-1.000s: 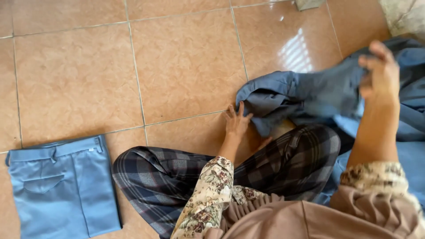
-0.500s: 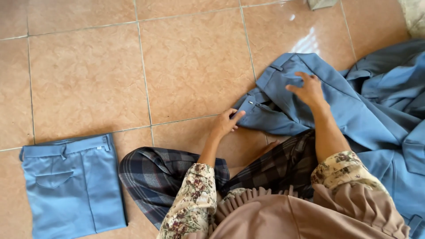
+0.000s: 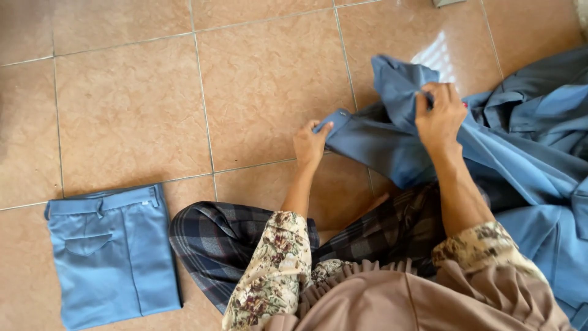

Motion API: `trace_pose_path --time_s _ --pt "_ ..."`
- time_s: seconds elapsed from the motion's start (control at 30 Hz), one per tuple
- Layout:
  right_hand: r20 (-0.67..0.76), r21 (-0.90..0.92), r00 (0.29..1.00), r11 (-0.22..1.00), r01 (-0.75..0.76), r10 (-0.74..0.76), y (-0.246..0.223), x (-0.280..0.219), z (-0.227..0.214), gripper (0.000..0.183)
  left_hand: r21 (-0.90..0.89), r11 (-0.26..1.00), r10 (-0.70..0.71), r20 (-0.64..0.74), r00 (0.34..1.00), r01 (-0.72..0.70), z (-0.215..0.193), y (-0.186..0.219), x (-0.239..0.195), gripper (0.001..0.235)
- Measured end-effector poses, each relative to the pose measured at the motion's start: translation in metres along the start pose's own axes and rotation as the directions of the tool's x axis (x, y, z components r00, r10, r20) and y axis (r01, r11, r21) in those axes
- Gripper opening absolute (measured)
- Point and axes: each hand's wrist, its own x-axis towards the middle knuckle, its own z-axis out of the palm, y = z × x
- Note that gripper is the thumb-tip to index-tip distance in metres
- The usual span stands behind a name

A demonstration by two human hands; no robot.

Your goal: The person sits on a tiled floor and folds multiple pairs of light blue trousers by hand. They smooth each pair, fold the legs together, fold the garment in half, and then fold it again into a compact rectangle before stacking it with the others.

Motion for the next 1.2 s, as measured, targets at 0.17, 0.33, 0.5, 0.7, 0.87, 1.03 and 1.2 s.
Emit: trace_pose_path --time_s 0.17,0.33,0.5,0.7,0.87,1.03,1.2 --pt "0.194 0.066 0.854 0.875 0.479 -0.483 -0.073 -0.047 -0.007 0.011 -0.192 0.966 -0.176 0.006 0.984 0.174 -0.014 0.011 0.015 0.034" --pt "0.188 0.154 0.741 0.764 0.626 -0.645 -0.084 -0.058 0.0 0.014 -0.344 0.886 -0.269 0.169 0.948 0.312 -0.058 0.061 -0.019 0.066" --pt "0.18 0.252 0.683 0.704 0.663 -0.708 -0.093 -0.069 0.0 0.018 -0.286 0.884 -0.303 0.251 0.919 0.369 -0.029 0.043 -0.001 0.095" --pt "0.246 0.162 0.772 0.811 0.563 -0.585 -0.092 -0.045 -0.039 0.011 -0.258 0.96 0.049 -0.225 0.973 -0.108 -0.008 0.069 0.049 0.078" --pt "0.245 -0.13 0.893 0.9 0.416 -0.377 -0.093 -0.044 -0.072 0.014 -0.424 0.902 -0.112 -0.058 0.992 0.078 -0.061 0.137 0.069 0.063" --pt "0.476 -0.237 0.863 0.92 0.313 -0.171 -0.123 -0.05 -0.069 0.051 -0.428 0.896 -0.175 -0.085 0.981 0.123 -0.083 0.142 0.083 0.056" --pt "0.57 -0.323 0.82 0.903 0.283 -0.052 -0.122 -0.077 -0.016 0.02 -0.405 0.905 -0.031 -0.371 0.928 -0.132 -0.078 0.068 0.152 0.056"
